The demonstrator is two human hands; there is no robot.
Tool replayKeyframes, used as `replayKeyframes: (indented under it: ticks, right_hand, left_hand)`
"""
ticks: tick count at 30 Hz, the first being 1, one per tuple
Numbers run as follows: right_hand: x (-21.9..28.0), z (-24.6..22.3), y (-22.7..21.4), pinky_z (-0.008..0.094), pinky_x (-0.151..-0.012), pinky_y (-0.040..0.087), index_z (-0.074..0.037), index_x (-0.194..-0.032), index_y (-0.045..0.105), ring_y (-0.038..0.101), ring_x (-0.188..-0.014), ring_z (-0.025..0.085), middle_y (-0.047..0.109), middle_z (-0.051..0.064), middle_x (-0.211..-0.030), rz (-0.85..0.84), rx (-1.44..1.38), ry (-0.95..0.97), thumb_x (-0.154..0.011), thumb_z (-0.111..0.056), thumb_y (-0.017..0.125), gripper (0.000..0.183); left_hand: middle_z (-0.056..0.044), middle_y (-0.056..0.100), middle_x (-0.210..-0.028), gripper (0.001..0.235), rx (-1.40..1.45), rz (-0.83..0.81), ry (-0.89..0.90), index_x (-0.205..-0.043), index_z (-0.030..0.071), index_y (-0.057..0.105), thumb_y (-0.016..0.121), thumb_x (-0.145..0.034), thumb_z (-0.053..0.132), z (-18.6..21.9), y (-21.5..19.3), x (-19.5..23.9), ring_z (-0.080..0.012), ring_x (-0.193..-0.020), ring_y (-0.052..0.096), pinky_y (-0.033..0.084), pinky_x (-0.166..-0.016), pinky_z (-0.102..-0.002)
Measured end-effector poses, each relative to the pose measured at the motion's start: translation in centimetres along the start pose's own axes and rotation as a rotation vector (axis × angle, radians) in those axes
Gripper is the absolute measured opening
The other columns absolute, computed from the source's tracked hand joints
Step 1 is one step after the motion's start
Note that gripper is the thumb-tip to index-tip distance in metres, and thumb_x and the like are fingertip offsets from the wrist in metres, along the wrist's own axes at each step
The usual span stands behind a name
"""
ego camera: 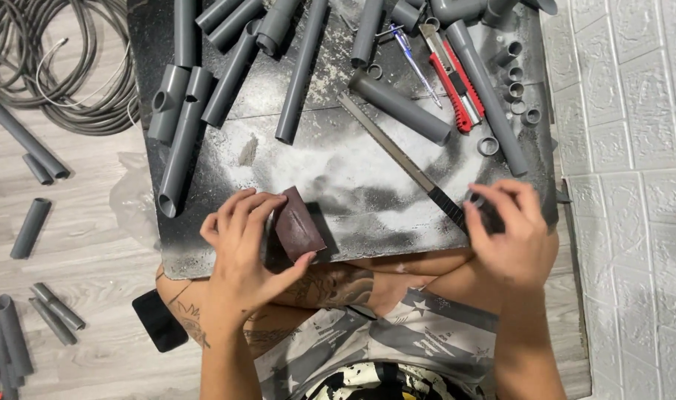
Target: The person sits on the floor and uses a sanding block to smooth the edges of several gray plastic pipes and fittings. They hold the pipes in one hand and rub the sanding block against the cut ends and outer surfaces, occasionally rotating the pieces to access different areas.
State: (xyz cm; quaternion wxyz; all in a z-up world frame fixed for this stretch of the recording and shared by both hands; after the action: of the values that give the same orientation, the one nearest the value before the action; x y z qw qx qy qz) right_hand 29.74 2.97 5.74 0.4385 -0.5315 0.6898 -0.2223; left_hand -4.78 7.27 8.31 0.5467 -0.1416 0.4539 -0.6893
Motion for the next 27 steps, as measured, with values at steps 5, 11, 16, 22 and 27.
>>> replayKeyframes:
  ticks: [5, 11, 16, 22, 27]
  right_hand:
    - [-2.0, -1.1, 1.2, 0.046, -0.089, 0.049, -0.002, -0.115, 0.076, 0.058, -0.096, 0.035, 0.06, 0.015, -0.109, 0.008, 0.11, -0.06, -0.093, -0.002, 0.081, 0.022]
    - [0.3, -6.4, 5.1, 0.039, -0.092, 0.047, -0.012, -0.108, 0.077, 0.062, -0.097, 0.029, 0.064, 0.007, -0.106, 0.023, -0.166, -0.219, -0.087, -0.015, 0.081, 0.021]
    - [-1.7, -12.6, 6.5, 0.041, -0.085, 0.052, -0.012, -0.114, 0.076, 0.065, -0.094, 0.03, 0.065, 0.009, -0.107, -0.089, -0.347, -0.334, -0.086, -0.012, 0.079, 0.028]
    - [-4.4, -13.9, 6.4, 0.038, -0.084, 0.05, -0.011, -0.103, 0.077, 0.07, -0.094, 0.027, 0.073, 0.007, -0.107, -0.124, -0.334, -0.474, -0.095, -0.009, 0.071, 0.01]
    - [-6.2, -16.2, 4.3, 0.036, -0.077, 0.049, -0.01, -0.1, 0.077, 0.068, -0.087, 0.025, 0.074, 0.004, -0.099, -0.157, -0.271, -0.559, -0.101, -0.011, 0.062, 0.016]
  left_hand:
    - [-0.013, 0.062, -0.128, 0.087, 0.226, 0.005, -0.067, -0.142, 0.005, 0.052, 0.089, -0.072, 0.039, -0.9, 1.0, 0.6, -0.0357, -0.125, 0.051, 0.023, -0.101, -0.048]
    - [-0.016, 0.061, -0.12, 0.083, 0.312, -0.015, -0.224, -0.142, 0.002, 0.055, 0.087, -0.075, 0.039, 0.7, 1.6, -0.1, -0.0356, -0.119, 0.053, 0.025, -0.102, -0.051]
    - [-0.013, 0.066, -0.105, 0.072, 0.216, -0.082, -0.368, -0.13, 0.005, 0.068, 0.082, -0.076, 0.051, 1.5, 2.0, -0.9, -0.0308, -0.107, 0.057, 0.022, -0.101, -0.056]
    - [-0.003, 0.069, -0.091, 0.064, 0.173, -0.228, -0.474, -0.119, 0.015, 0.074, 0.073, -0.077, 0.063, 0.2, 0.7, -0.9, -0.0224, -0.097, 0.06, 0.03, -0.095, -0.045]
    - [-0.01, 0.069, -0.068, 0.039, 0.276, -0.013, -0.637, -0.099, 0.008, 0.075, 0.046, -0.104, 0.033, -2.2, -2.5, 0.3, -0.0276, -0.071, 0.059, 0.04, -0.087, -0.043]
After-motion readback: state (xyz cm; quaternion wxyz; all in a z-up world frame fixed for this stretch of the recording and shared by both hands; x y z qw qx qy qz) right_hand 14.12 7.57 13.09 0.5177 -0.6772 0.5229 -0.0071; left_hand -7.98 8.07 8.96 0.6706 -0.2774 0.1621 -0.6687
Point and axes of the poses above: each hand's wrist, its own x-axis away from the middle knuckle, its own y-axis out of the palm, z = x × y, the point moved 4 cm from there along -x, towards the middle knuckle
